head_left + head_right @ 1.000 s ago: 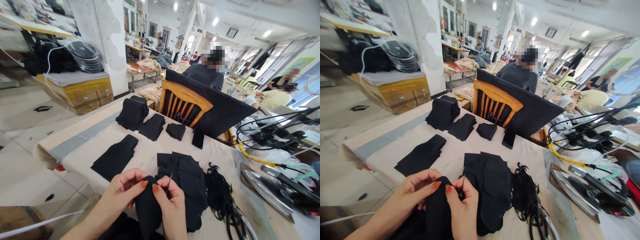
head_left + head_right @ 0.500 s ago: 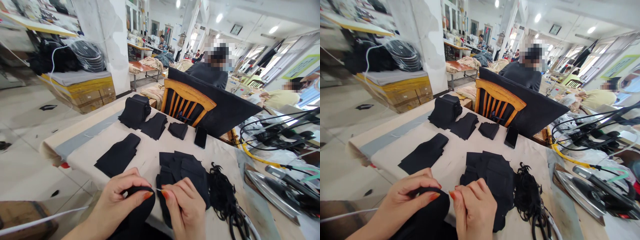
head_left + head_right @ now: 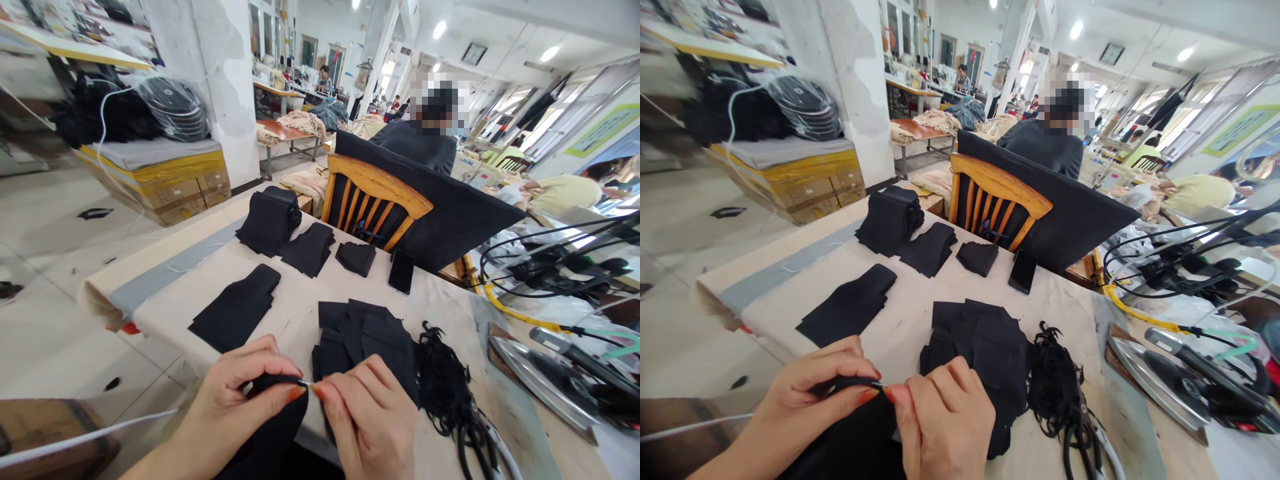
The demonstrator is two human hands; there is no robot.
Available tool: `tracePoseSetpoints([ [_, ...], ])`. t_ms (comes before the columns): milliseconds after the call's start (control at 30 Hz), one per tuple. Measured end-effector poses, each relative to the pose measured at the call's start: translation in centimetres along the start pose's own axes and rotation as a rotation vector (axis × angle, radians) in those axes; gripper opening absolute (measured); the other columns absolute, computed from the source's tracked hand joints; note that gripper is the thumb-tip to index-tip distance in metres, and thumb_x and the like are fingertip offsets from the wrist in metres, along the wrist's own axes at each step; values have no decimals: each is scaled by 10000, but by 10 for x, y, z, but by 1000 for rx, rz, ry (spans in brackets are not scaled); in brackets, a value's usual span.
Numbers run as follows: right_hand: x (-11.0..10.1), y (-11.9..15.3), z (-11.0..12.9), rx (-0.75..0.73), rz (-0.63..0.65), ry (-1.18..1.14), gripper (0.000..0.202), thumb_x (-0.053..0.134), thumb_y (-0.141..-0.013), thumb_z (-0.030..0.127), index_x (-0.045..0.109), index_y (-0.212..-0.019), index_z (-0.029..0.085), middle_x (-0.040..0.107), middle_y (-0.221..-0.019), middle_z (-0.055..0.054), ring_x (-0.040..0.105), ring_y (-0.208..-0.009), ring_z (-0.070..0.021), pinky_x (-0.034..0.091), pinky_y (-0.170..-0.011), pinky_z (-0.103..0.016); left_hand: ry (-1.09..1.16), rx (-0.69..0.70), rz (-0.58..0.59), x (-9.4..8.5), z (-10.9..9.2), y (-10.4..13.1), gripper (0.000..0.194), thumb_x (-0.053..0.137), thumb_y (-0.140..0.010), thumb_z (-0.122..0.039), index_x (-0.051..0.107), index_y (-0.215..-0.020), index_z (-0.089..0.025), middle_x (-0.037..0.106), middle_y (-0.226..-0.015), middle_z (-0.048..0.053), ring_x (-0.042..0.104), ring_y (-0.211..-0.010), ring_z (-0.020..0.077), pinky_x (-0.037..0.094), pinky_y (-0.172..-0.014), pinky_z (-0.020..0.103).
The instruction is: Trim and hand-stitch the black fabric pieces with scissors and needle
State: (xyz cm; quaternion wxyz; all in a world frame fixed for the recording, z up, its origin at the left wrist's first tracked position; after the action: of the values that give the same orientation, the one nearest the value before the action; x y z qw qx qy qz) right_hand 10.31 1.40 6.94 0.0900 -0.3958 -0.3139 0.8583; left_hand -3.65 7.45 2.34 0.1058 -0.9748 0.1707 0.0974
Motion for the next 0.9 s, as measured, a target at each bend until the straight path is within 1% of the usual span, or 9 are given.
tracePoseSetpoints([
  [200,5,-2,2,-36,89,53,83,613,-863,141,653,-801,179,595,-613,-19,502,-592,-157,362,-582,-310,-12,-24,12,1,0,0,123,664,-772,-173,741,-767,-268,596,-658,-30,574,-595,120,422,-548,201],
  [400,-5,-13,13,-63,25,112,154,595,-895,194,662,-759,170,585,-557,-20,487,-555,-152,337,-559,-318,-47,-31,45,3,-1,-1,119,643,-788,-191,730,-729,-247,573,-639,-27,554,-577,122,405,-535,208],
  [533,-7,-19,22,-122,43,204,182,600,-896,239,659,-739,169,571,-531,-13,471,-552,-154,292,-532,-323,-76,-33,79,6,-2,-1,127,634,-799,-199,708,-700,-233,544,-622,-34,526,-561,114,388,-525,205],
  [600,-7,-21,26,-155,59,271,214,610,-890,263,637,-695,178,547,-515,1,462,-543,-148,266,-525,-326,-94,-29,96,8,-2,-1,133,629,-805,-204,701,-695,-225,534,-620,-35,517,-553,111,378,-515,205],
  [700,-6,-23,32,-215,95,392,319,625,-876,295,549,-584,190,498,-492,19,437,-523,-139,228,-513,-328,-131,-12,125,10,-4,-1,154,603,-826,-210,694,-702,-218,523,-622,-31,510,-546,111,371,-508,208],
  [767,-5,-23,33,-234,111,439,346,626,-869,289,509,-557,194,487,-491,20,433,-525,-141,222,-514,-327,-151,-4,147,11,-5,-1,173,583,-841,-216,689,-704,-213,520,-624,-28,511,-549,114,372,-512,211],
  [833,-3,-22,30,-215,119,400,336,606,-879,269,512,-565,195,494,-500,14,436,-534,-144,235,-519,-320,-147,-6,165,12,-5,-2,182,579,-845,-225,684,-697,-212,516,-620,-27,511,-552,118,375,-515,213],
  [900,3,-17,18,-112,145,223,329,547,-911,232,524,-586,189,501,-519,10,439,-536,-135,272,-532,-302,-122,-15,165,12,-5,-2,178,590,-840,-236,685,-691,-215,519,-614,-27,511,-554,120,378,-516,214],
])
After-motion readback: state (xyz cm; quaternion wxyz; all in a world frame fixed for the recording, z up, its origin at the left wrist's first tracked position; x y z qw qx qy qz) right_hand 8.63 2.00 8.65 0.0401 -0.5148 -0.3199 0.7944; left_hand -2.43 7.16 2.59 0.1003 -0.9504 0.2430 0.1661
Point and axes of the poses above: each hand's wrist, its own y-axis away from the middle knuckle, its own x-axis out of the palm, z = x × y, the point moved 10 cm from there along -y, towards the middle knuckle
